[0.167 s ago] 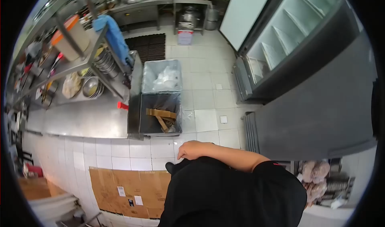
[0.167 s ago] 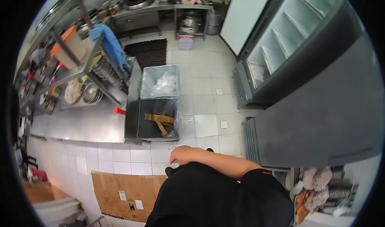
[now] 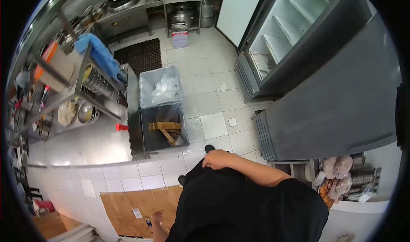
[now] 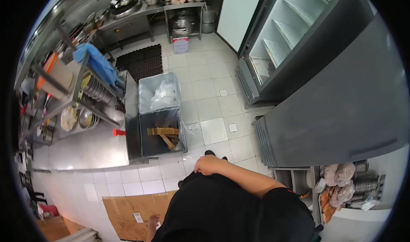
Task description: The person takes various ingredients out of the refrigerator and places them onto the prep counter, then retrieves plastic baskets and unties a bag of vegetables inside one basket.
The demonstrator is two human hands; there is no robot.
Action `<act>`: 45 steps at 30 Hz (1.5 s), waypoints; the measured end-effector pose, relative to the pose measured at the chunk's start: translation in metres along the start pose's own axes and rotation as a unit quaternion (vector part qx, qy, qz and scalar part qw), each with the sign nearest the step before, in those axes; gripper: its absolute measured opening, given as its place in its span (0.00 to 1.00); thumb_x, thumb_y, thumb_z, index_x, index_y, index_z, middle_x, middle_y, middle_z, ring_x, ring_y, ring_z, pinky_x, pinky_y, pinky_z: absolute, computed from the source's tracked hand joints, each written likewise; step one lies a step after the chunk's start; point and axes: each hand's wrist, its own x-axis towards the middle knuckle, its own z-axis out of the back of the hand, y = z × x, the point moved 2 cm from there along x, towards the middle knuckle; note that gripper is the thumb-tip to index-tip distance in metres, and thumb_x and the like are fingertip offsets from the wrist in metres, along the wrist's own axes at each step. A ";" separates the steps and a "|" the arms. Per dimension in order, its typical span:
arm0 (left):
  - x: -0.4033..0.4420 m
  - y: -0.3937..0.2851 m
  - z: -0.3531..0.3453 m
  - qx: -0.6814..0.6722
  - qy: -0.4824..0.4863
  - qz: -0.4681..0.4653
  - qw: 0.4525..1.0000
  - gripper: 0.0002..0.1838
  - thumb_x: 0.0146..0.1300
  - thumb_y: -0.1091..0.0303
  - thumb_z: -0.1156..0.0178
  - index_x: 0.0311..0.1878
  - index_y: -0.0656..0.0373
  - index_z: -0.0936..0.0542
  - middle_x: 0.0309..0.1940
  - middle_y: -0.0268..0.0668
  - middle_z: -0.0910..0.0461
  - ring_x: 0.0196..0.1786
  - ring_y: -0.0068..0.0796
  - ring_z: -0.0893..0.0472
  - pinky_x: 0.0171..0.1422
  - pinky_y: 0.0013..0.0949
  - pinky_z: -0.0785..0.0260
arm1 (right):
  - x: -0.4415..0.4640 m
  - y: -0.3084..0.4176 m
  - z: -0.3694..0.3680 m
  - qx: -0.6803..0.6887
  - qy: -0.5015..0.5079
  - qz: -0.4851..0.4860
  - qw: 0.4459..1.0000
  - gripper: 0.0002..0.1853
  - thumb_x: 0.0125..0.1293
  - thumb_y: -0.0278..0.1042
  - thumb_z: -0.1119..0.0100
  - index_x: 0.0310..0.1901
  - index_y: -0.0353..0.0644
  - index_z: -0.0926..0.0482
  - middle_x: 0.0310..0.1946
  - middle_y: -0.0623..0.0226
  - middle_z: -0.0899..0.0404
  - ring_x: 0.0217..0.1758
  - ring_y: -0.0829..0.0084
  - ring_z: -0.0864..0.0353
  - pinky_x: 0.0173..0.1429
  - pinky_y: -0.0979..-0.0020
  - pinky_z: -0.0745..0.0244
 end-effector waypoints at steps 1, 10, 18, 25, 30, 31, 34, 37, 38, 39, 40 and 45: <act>0.026 -0.036 0.007 -0.114 -0.002 0.010 0.993 0.17 0.65 0.72 0.52 0.48 0.52 0.13 0.39 0.32 0.17 0.33 0.27 0.22 0.33 0.39 0.31 | -0.007 -0.021 0.010 -0.005 -0.012 -0.005 1.000 0.13 0.64 0.33 0.39 0.49 0.54 0.11 0.46 0.61 0.12 0.51 0.56 0.15 0.53 0.57 0.20; 0.072 -0.341 -0.035 -0.184 0.040 -0.090 0.978 0.24 0.61 0.80 0.57 0.49 0.54 0.13 0.45 0.33 0.15 0.38 0.22 0.22 0.32 0.28 0.33 | -0.012 -0.150 0.083 0.044 -0.011 -0.037 0.998 0.14 0.64 0.36 0.35 0.51 0.52 0.12 0.48 0.61 0.12 0.52 0.56 0.14 0.54 0.58 0.20; 0.093 -0.544 -0.139 -0.128 0.254 -0.164 0.945 0.28 0.59 0.83 0.60 0.57 0.60 0.17 0.51 0.36 0.14 0.47 0.24 0.18 0.42 0.24 0.31 | -0.041 -0.263 0.189 0.044 -0.034 -0.103 0.993 0.13 0.63 0.37 0.35 0.49 0.52 0.12 0.44 0.62 0.12 0.50 0.55 0.14 0.52 0.55 0.20; 0.105 -0.618 -0.107 -0.127 0.188 -0.216 0.949 0.17 0.57 0.84 0.55 0.37 0.65 0.15 0.31 0.32 0.16 0.32 0.24 0.19 0.37 0.26 0.29 | 0.009 -0.316 0.255 0.018 -0.011 -0.074 0.997 0.13 0.62 0.33 0.38 0.47 0.53 0.11 0.44 0.61 0.12 0.49 0.55 0.14 0.50 0.54 0.19; 0.221 -0.673 -0.076 -0.064 0.207 -0.295 0.931 0.10 0.62 0.75 0.44 0.35 0.69 0.14 0.28 0.39 0.15 0.32 0.26 0.18 0.42 0.31 0.26 | 0.052 -0.369 0.332 0.031 -0.071 -0.080 0.994 0.13 0.60 0.34 0.33 0.47 0.54 0.11 0.42 0.63 0.12 0.49 0.57 0.14 0.50 0.55 0.19; 0.239 -0.719 -0.057 -0.051 0.215 -0.306 0.926 0.10 0.62 0.75 0.44 0.35 0.69 0.14 0.28 0.39 0.15 0.32 0.26 0.18 0.42 0.31 0.26 | 0.061 -0.375 0.351 0.035 -0.085 -0.091 0.992 0.13 0.60 0.34 0.33 0.47 0.54 0.11 0.42 0.63 0.12 0.49 0.57 0.14 0.50 0.55 0.19; 0.245 -0.883 -0.026 0.143 0.171 -0.351 0.909 0.15 0.56 0.80 0.49 0.33 0.66 0.11 0.31 0.42 0.11 0.36 0.28 0.14 0.46 0.31 0.24 | 0.074 -0.395 0.406 0.121 -0.166 -0.118 0.972 0.12 0.60 0.35 0.35 0.46 0.51 0.11 0.44 0.63 0.13 0.48 0.57 0.14 0.51 0.58 0.20; 0.318 -1.061 0.000 0.117 0.202 -0.531 0.815 0.18 0.49 0.83 0.54 0.34 0.66 0.13 0.32 0.43 0.11 0.37 0.28 0.14 0.45 0.34 0.23 | 0.094 -0.406 0.443 0.173 -0.309 -0.060 0.933 0.12 0.62 0.30 0.37 0.46 0.47 0.12 0.44 0.65 0.13 0.48 0.59 0.15 0.51 0.60 0.20; 0.288 -1.141 0.010 0.190 0.151 -0.573 0.783 0.17 0.53 0.82 0.53 0.33 0.65 0.12 0.33 0.43 0.11 0.39 0.29 0.13 0.47 0.33 0.22 | 0.099 -0.409 0.456 0.177 -0.347 -0.045 0.920 0.11 0.63 0.28 0.38 0.46 0.46 0.12 0.44 0.65 0.14 0.48 0.59 0.15 0.51 0.60 0.20; 0.261 -1.214 0.015 0.202 0.138 -0.593 0.767 0.14 0.60 0.82 0.47 0.32 0.60 0.11 0.34 0.41 0.10 0.39 0.31 0.12 0.51 0.32 0.23 | 0.100 -0.409 0.472 0.180 -0.357 -0.055 0.915 0.11 0.63 0.28 0.38 0.46 0.46 0.12 0.44 0.65 0.14 0.48 0.59 0.15 0.51 0.60 0.20; 0.298 -1.269 0.014 0.179 0.152 -0.572 0.786 0.10 0.60 0.81 0.44 0.33 0.61 0.12 0.36 0.40 0.11 0.42 0.30 0.13 0.52 0.31 0.24 | 0.100 -0.406 0.491 0.198 -0.393 -0.051 0.897 0.11 0.64 0.27 0.39 0.47 0.45 0.12 0.44 0.65 0.14 0.48 0.60 0.15 0.51 0.62 0.21; 0.185 -1.541 -0.022 0.185 0.192 -0.683 0.679 0.07 0.66 0.76 0.41 0.43 0.62 0.15 0.44 0.39 0.13 0.49 0.28 0.16 0.55 0.33 0.25 | 0.110 -0.431 0.553 0.315 -0.467 -0.052 0.825 0.11 0.70 0.24 0.39 0.50 0.43 0.13 0.45 0.62 0.14 0.49 0.63 0.14 0.54 0.68 0.21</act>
